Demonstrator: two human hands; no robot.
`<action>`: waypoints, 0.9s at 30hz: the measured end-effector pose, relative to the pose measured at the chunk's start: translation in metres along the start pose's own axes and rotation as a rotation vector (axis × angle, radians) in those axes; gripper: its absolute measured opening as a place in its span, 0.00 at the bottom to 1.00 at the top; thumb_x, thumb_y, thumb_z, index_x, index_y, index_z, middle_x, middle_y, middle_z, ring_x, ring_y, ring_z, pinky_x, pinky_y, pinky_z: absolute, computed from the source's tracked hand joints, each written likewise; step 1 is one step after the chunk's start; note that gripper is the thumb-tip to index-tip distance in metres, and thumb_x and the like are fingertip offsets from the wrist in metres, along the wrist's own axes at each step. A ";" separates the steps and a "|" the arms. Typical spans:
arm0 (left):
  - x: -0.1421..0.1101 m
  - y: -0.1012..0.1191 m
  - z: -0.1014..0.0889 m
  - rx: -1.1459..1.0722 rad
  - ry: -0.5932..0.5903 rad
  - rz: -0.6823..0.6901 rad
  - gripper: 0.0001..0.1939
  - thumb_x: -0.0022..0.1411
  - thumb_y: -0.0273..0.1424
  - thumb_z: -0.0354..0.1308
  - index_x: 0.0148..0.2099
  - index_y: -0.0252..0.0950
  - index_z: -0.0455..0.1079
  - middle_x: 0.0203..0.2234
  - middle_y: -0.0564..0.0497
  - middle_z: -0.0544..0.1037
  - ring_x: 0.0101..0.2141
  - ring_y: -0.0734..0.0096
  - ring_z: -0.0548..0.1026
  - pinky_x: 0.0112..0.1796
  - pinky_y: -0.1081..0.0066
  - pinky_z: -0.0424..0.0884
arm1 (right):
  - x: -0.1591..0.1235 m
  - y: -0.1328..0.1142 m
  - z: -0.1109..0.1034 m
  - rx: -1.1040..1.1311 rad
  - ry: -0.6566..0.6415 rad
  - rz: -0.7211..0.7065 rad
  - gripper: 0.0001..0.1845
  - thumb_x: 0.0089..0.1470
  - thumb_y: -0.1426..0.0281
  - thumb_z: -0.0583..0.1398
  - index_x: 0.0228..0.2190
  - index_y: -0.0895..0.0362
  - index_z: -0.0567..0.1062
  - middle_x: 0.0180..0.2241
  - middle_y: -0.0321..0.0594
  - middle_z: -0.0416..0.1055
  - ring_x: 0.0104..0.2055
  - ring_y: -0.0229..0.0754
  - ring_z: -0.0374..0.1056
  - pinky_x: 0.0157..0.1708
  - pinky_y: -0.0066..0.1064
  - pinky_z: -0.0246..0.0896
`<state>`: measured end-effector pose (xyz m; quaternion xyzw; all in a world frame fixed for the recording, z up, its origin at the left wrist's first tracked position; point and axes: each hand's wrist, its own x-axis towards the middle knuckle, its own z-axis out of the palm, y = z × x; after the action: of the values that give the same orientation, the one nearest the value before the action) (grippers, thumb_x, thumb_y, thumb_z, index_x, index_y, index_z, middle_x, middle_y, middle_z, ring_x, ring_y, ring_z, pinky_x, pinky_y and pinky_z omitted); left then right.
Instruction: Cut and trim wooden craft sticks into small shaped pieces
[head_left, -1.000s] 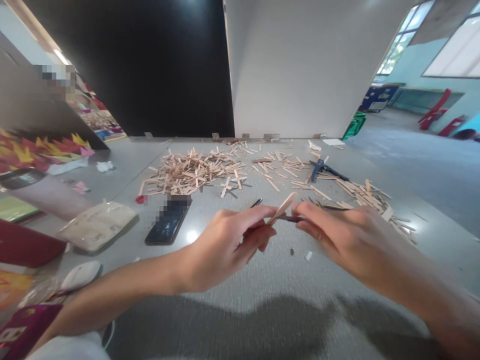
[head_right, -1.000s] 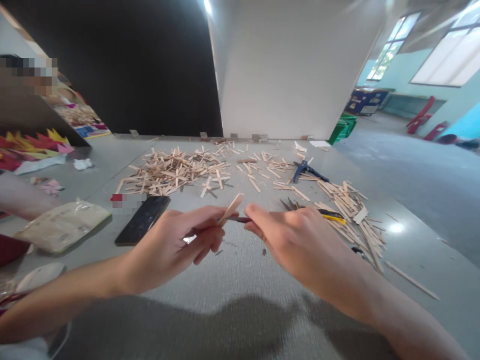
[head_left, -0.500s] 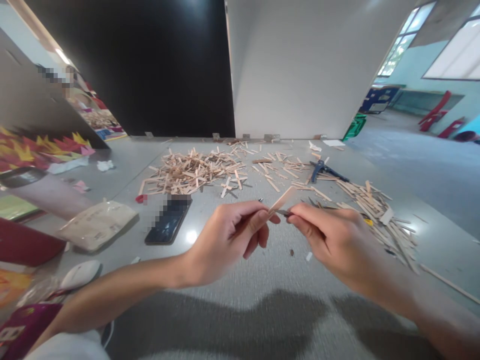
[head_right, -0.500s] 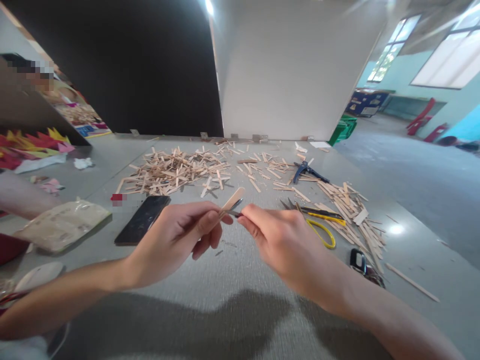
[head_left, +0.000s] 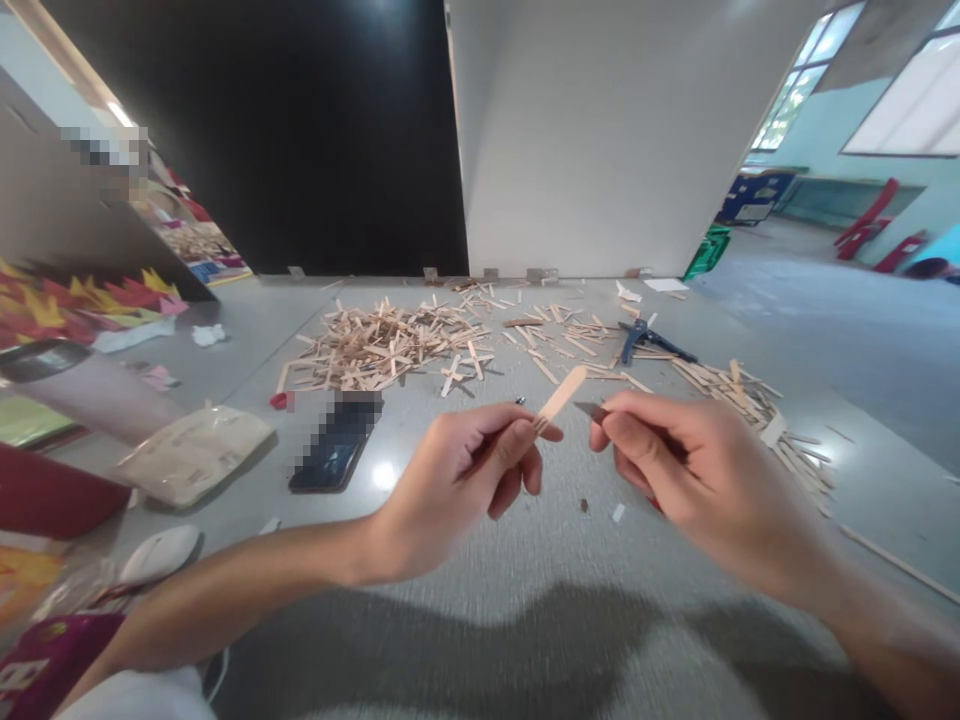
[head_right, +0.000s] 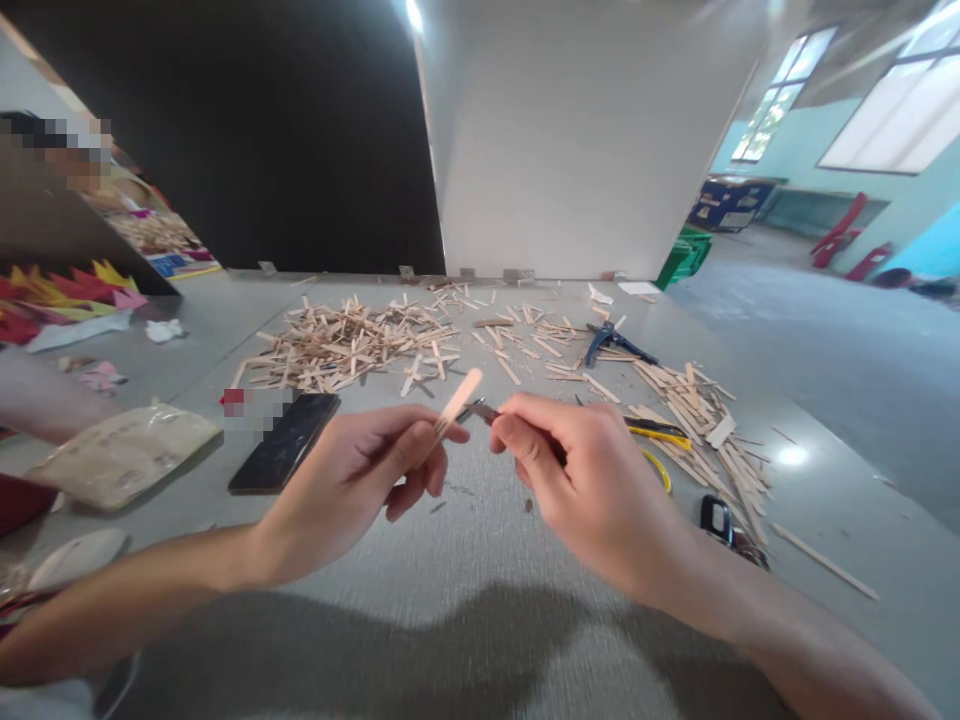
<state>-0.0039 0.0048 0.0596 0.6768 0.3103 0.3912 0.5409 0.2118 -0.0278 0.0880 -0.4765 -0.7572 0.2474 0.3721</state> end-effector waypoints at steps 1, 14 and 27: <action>0.000 0.001 0.000 -0.011 -0.011 -0.008 0.16 0.78 0.38 0.53 0.46 0.32 0.76 0.23 0.55 0.72 0.18 0.81 0.62 0.19 0.78 0.59 | 0.000 -0.001 -0.002 0.009 0.027 0.007 0.23 0.75 0.55 0.55 0.29 0.53 0.72 0.17 0.26 0.59 0.17 0.34 0.53 0.18 0.28 0.49; -0.002 0.002 -0.001 -0.062 -0.166 -0.037 0.16 0.77 0.40 0.59 0.40 0.33 0.76 0.26 0.54 0.72 0.23 0.79 0.64 0.25 0.77 0.63 | -0.003 -0.007 0.012 0.136 0.163 -0.018 0.21 0.70 0.64 0.61 0.23 0.54 0.70 0.19 0.29 0.66 0.18 0.31 0.58 0.17 0.24 0.51; 0.002 0.000 -0.008 -0.413 -0.253 -0.076 0.19 0.65 0.44 0.74 0.45 0.32 0.83 0.30 0.48 0.83 0.25 0.74 0.79 0.26 0.76 0.71 | -0.016 -0.007 0.012 0.032 0.254 -0.087 0.20 0.71 0.62 0.60 0.26 0.52 0.73 0.17 0.29 0.63 0.17 0.34 0.53 0.15 0.29 0.46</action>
<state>-0.0096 0.0108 0.0609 0.5835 0.1788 0.3378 0.7166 0.2027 -0.0460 0.0806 -0.4645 -0.7199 0.1808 0.4829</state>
